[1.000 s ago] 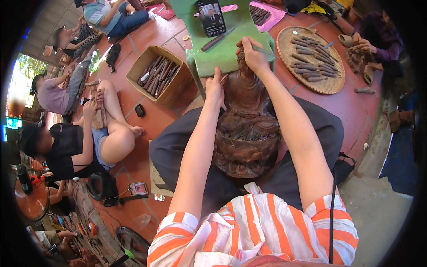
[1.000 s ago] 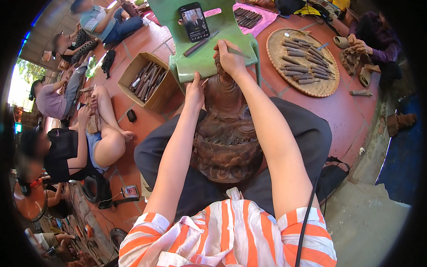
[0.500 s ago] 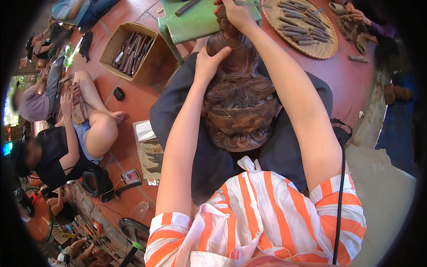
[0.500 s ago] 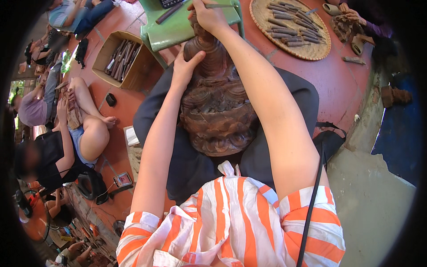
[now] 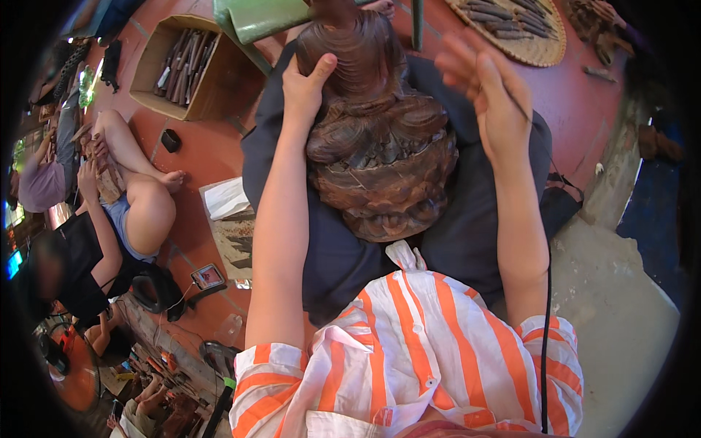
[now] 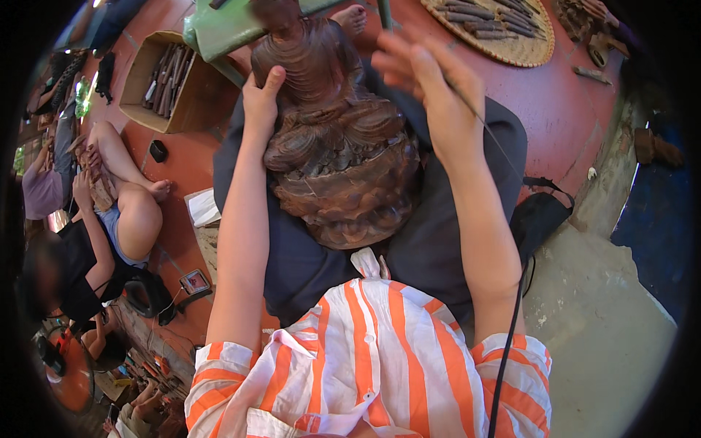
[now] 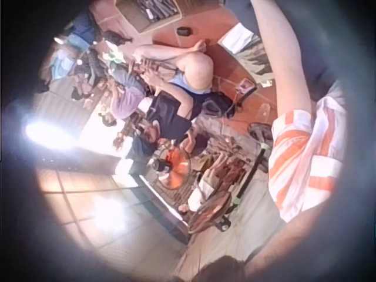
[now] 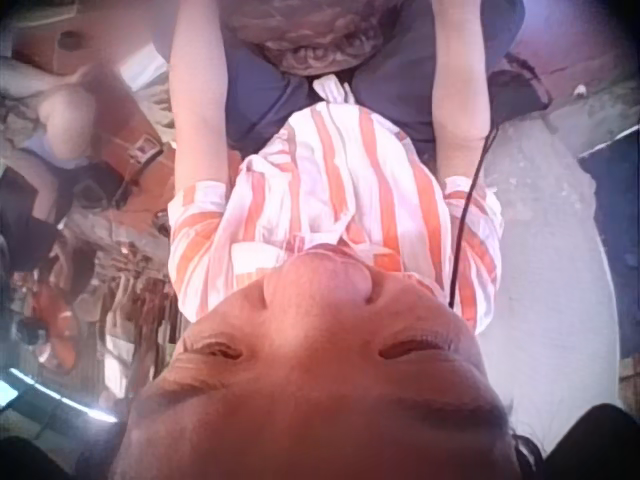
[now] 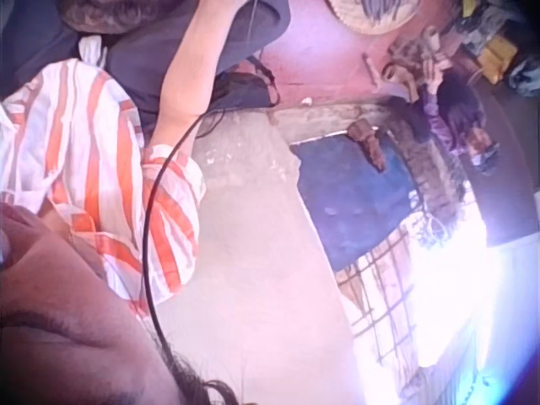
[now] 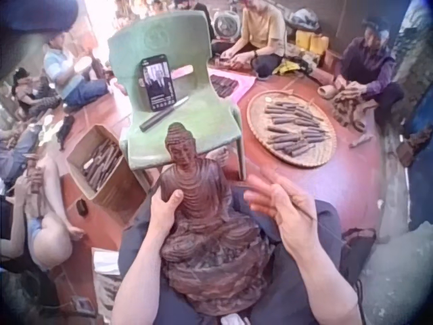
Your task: The person carves a wooden Buddha statue using a small chisel and a larger knife, refining details on the head, torso, and base while seated on the floor. The person rotates the statue to access different areas and switches between tools to shape the wood.
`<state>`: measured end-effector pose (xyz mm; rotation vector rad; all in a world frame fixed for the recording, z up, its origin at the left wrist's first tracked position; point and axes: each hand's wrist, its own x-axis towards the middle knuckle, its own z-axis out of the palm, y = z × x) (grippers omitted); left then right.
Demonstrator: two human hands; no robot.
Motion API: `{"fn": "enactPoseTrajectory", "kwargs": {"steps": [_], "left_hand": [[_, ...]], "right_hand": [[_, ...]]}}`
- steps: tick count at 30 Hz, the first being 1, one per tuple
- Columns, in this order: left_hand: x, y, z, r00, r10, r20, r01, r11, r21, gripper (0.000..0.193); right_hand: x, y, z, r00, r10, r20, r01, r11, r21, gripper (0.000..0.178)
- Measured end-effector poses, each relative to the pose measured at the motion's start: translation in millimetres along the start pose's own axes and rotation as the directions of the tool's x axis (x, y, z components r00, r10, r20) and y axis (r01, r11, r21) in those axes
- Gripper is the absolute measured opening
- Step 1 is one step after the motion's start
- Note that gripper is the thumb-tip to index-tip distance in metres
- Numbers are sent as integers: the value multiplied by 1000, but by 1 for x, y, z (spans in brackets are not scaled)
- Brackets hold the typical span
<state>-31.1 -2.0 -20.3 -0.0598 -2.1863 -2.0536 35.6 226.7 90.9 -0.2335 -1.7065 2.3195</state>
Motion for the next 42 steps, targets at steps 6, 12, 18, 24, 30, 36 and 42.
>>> {"fn": "enactPoseTrajectory", "kwargs": {"steps": [6,12,18,24,30,36,42], "left_hand": [[3,-1,4,1000,8,-9,-8,999,35,53],[6,-10,0,1000,11,23,-11,1000,1,55],[9,-25,-6,1000,-8,20,8,1000,10,55],[6,6,12,996,76,41,-71,992,-105,60],[4,8,12,996,86,36,-81,988,-128,58],[4,9,11,997,76,29,-74,995,-73,59],[5,8,12,997,72,28,-69,993,-96,59]], "right_hand": [[-5,16,-41,905,39,424,210,825,-524,23],[9,17,-18,816,224,532,151,806,-572,19],[4,33,-13,847,233,479,140,771,-622,18],[5,47,-24,791,-75,608,485,682,-547,16],[0,49,-16,797,-69,600,472,691,-547,17],[2,39,-20,833,159,530,185,822,-538,14],[8,45,-19,808,37,588,342,782,-520,18]]}}
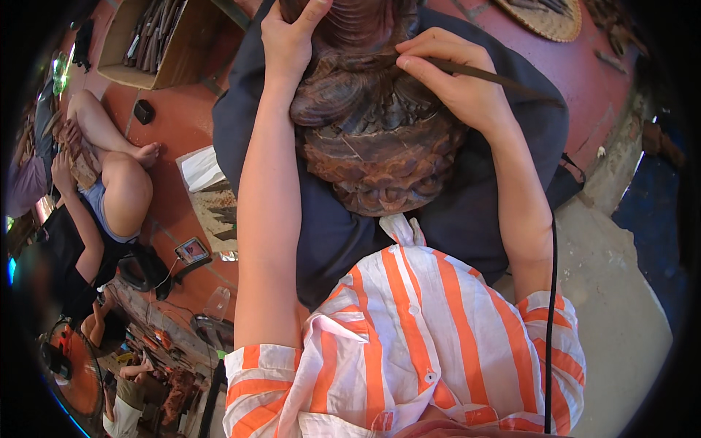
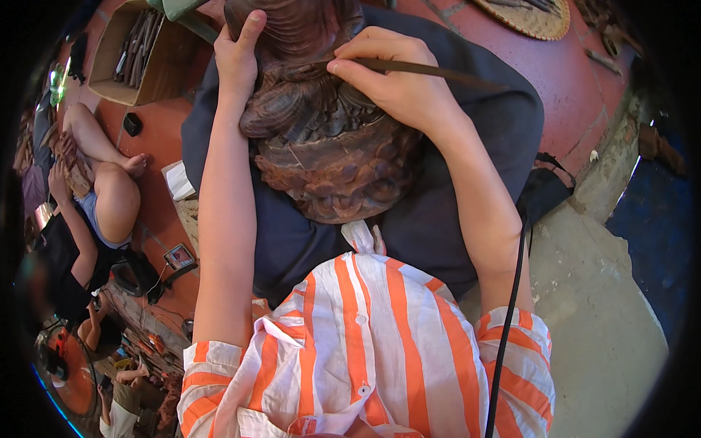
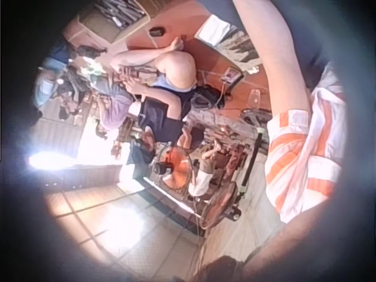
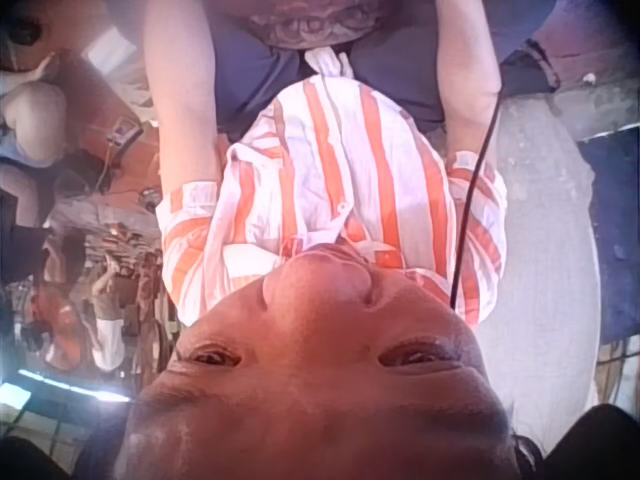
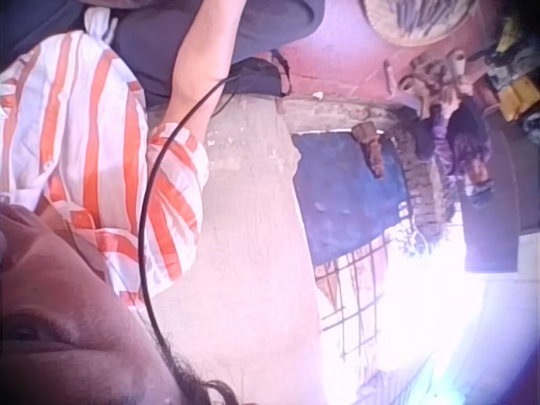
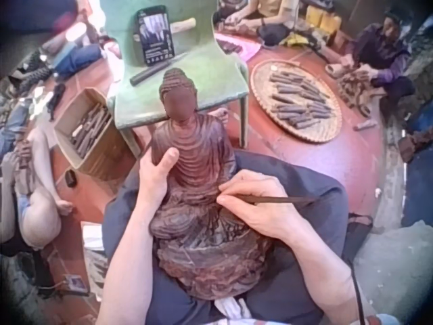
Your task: The person carves a wooden Buddha statue using a small chisel and a larger knife, refining details on the head, torso, and base while seated on the floor. The person rotates the statue to access different areas and switches between tools to shape the wood.
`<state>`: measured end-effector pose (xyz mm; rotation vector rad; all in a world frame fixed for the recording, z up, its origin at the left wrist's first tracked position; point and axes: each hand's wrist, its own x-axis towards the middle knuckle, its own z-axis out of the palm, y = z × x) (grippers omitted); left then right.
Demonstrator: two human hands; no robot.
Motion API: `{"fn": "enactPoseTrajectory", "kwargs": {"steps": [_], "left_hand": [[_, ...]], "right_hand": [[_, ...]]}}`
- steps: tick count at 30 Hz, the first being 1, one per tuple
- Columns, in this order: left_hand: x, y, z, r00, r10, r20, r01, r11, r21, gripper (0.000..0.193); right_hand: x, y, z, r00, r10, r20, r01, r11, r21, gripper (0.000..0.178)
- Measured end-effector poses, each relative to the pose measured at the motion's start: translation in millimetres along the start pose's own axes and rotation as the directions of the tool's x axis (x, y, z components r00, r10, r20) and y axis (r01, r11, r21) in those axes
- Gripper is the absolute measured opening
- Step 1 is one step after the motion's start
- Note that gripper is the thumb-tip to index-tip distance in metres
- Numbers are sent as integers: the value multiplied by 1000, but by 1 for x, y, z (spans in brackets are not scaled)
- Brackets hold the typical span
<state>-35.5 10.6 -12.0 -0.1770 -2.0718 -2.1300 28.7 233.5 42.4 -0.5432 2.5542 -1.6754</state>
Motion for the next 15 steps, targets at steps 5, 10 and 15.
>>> {"fn": "enactPoseTrajectory", "kwargs": {"steps": [5,10,15], "left_hand": [[0,-6,-5,1000,23,-4,-22,998,67,59],[0,-1,0,1000,-1,11,1,1000,-12,59],[0,-2,-1,1000,7,3,-7,999,39,58]], "right_hand": [[-4,-3,-1,992,124,7,-124,990,67,18],[3,2,-1,1000,1,9,-1,1000,-24,18],[-1,-3,-6,985,159,61,-163,985,59,17]]}}
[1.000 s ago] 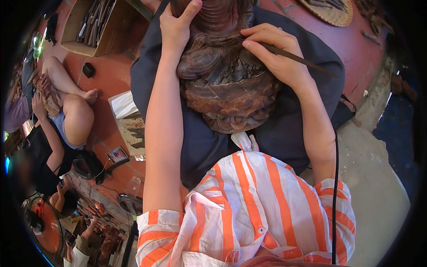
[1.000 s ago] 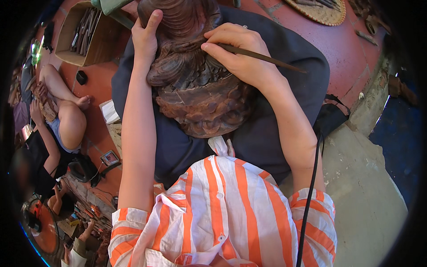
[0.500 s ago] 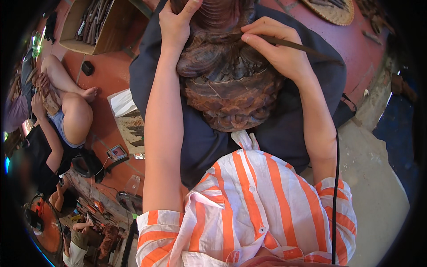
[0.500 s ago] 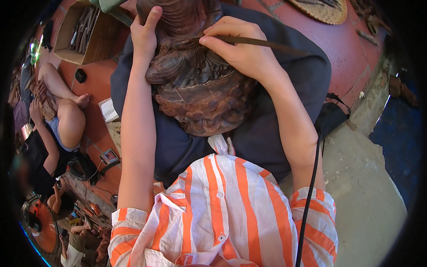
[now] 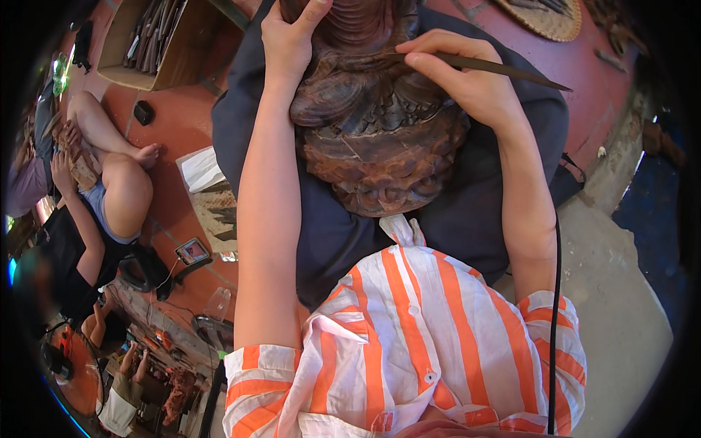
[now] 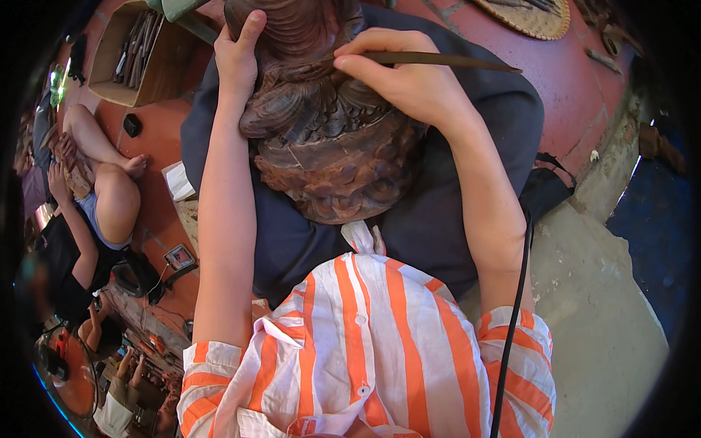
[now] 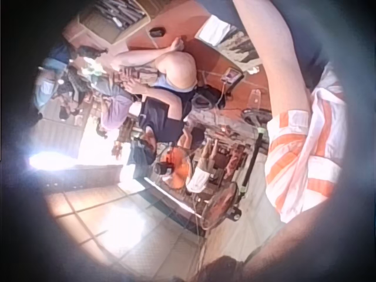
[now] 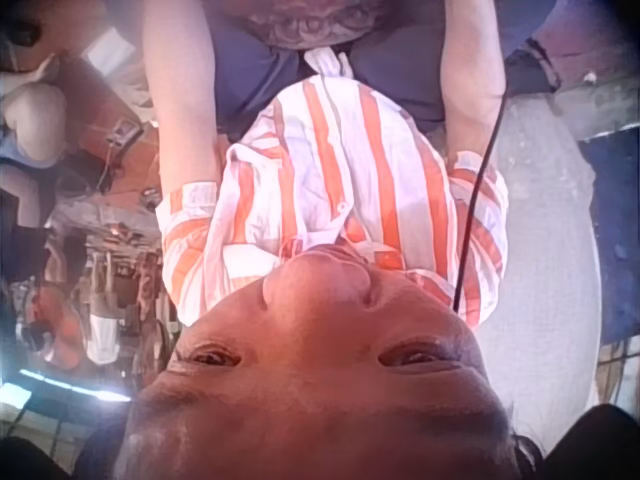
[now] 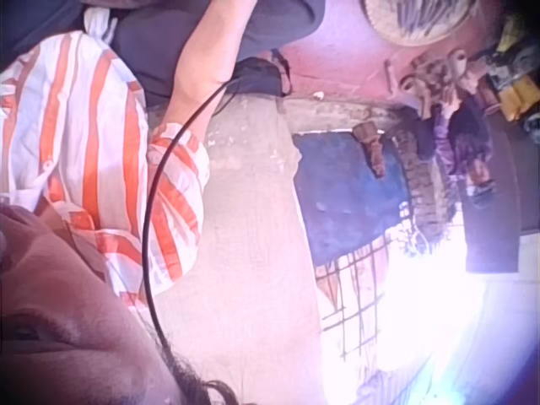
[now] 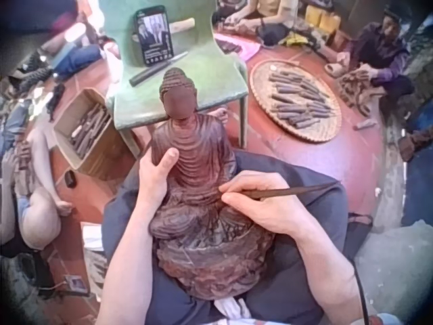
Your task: The person carves a wooden Buddha statue using a small chisel and a larger knife, refining details on the head, torso, and base while seated on the floor. The person rotates the statue to access different areas and switches between tools to shape the wood.
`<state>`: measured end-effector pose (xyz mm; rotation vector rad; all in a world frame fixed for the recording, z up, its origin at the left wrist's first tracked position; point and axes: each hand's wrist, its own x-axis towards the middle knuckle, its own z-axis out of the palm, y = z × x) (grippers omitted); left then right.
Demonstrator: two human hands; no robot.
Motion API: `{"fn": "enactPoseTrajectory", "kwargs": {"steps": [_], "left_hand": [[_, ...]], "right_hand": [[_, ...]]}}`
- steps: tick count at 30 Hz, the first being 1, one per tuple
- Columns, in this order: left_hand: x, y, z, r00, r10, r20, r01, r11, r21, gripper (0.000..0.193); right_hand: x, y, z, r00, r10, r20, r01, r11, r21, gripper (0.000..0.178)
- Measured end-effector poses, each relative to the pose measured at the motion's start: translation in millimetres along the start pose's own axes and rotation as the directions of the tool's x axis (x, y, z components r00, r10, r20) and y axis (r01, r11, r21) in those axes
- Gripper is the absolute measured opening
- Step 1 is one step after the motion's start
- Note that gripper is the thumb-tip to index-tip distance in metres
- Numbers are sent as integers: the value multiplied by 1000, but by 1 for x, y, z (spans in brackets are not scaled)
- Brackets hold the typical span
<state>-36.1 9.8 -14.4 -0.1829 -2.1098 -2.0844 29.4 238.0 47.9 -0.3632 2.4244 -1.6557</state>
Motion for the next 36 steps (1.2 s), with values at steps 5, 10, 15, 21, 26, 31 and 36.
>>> {"fn": "enactPoseTrajectory", "kwargs": {"steps": [5,10,15,21,26,31,36], "left_hand": [[-1,1,0,1000,-5,8,5,999,-36,57],[0,0,1,1000,-9,9,10,999,-53,58],[-1,0,0,1000,-2,-17,2,1000,-12,58],[1,2,2,1000,3,3,-3,999,-35,57],[0,0,-1,999,37,-12,-37,999,30,55],[0,-2,0,1000,-23,3,23,998,-55,56],[0,-2,1,1000,-8,2,8,998,-64,56]], "right_hand": [[6,-3,-6,997,8,71,-3,997,-76,17],[6,-3,3,998,-63,-18,61,996,-68,20],[7,1,-4,999,36,-25,-36,999,11,21],[4,2,6,995,-65,-81,59,996,-73,22],[-10,-1,4,993,1,-119,3,999,35,17],[-13,13,14,937,-294,-188,262,948,-179,12],[-9,10,19,921,-351,-172,291,909,-299,11]]}}
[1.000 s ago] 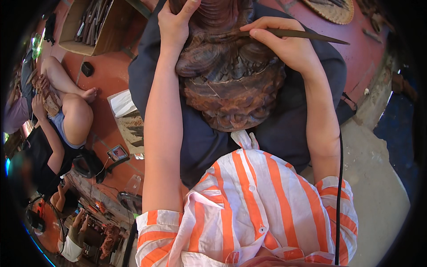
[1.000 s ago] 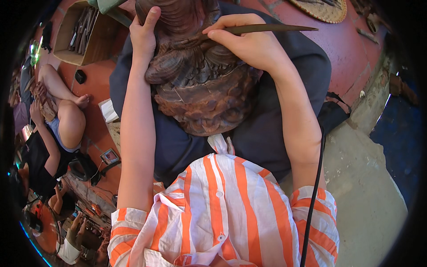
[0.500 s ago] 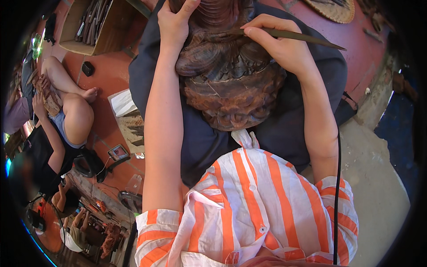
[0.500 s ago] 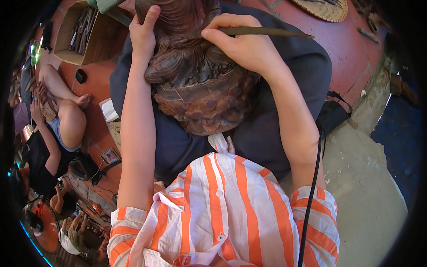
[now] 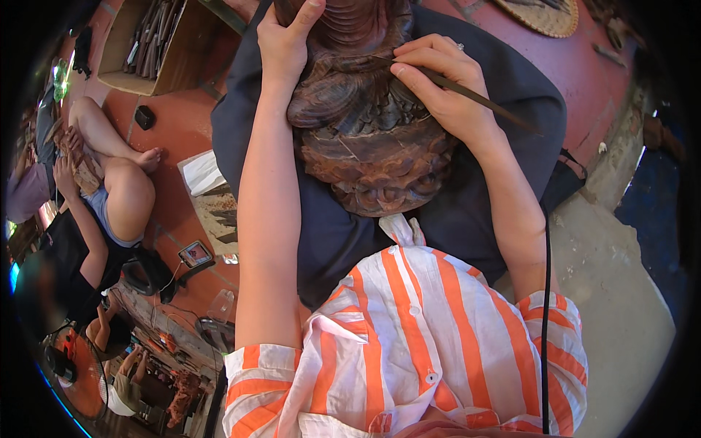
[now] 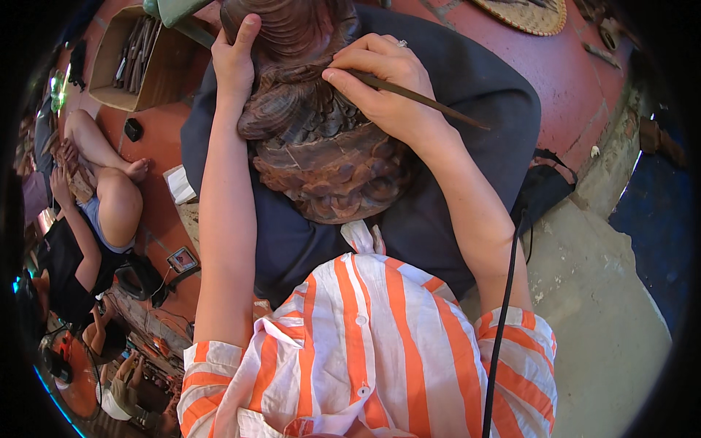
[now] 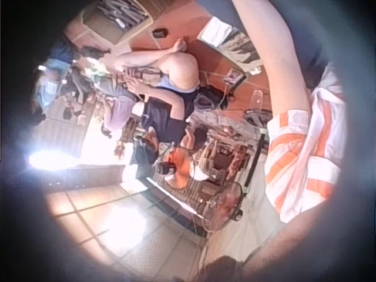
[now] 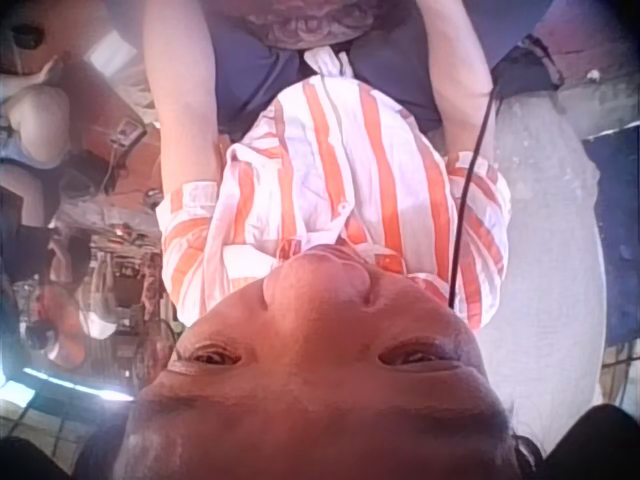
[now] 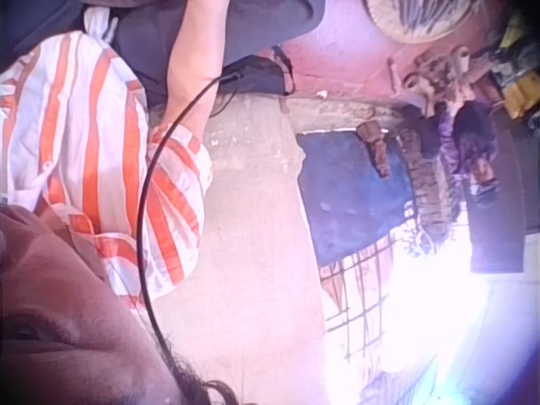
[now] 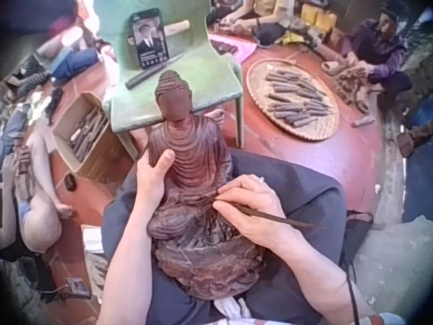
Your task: The person carves a wooden Buddha statue using a small chisel and a larger knife, refining details on the head, torso, and base while seated on the floor. The person rotates the statue to access different areas and switches between tools to shape the wood.
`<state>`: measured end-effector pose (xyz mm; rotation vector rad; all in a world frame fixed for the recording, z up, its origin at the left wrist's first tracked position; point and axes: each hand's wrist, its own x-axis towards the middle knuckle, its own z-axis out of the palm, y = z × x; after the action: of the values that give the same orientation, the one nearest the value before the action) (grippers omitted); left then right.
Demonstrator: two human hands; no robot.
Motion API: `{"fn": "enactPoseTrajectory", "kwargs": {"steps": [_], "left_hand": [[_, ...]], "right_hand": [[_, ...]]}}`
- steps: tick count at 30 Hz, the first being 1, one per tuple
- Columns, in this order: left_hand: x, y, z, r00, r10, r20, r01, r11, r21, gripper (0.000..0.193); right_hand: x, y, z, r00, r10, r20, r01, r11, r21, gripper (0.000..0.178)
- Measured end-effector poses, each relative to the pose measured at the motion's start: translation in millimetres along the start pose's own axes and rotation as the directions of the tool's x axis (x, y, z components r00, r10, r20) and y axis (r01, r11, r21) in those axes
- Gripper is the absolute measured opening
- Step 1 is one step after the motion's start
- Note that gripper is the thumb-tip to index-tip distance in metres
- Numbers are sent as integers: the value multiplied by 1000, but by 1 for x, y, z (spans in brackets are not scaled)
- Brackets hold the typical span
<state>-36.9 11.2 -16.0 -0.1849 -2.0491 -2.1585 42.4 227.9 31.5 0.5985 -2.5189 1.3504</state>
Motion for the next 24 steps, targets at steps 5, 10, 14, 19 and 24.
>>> {"fn": "enactPoseTrajectory", "kwargs": {"steps": [5,10,14,19,24], "left_hand": [[-1,-3,-3,1000,-10,3,10,1000,-2,56],[0,0,-1,1000,-19,13,19,1000,16,57],[-1,-1,-3,1000,4,13,-5,999,33,57],[0,2,-1,1000,3,24,-3,1000,20,59],[2,-8,-6,1000,-15,22,14,998,62,60]], "right_hand": [[-6,-2,-1,987,160,-22,-154,972,176,11],[-1,-2,-2,999,-44,13,44,998,-34,11],[-4,3,-3,1000,24,18,-26,995,100,12],[0,-2,-5,993,-94,72,97,995,-38,10],[-7,5,-10,992,103,71,-113,982,154,12]]}}
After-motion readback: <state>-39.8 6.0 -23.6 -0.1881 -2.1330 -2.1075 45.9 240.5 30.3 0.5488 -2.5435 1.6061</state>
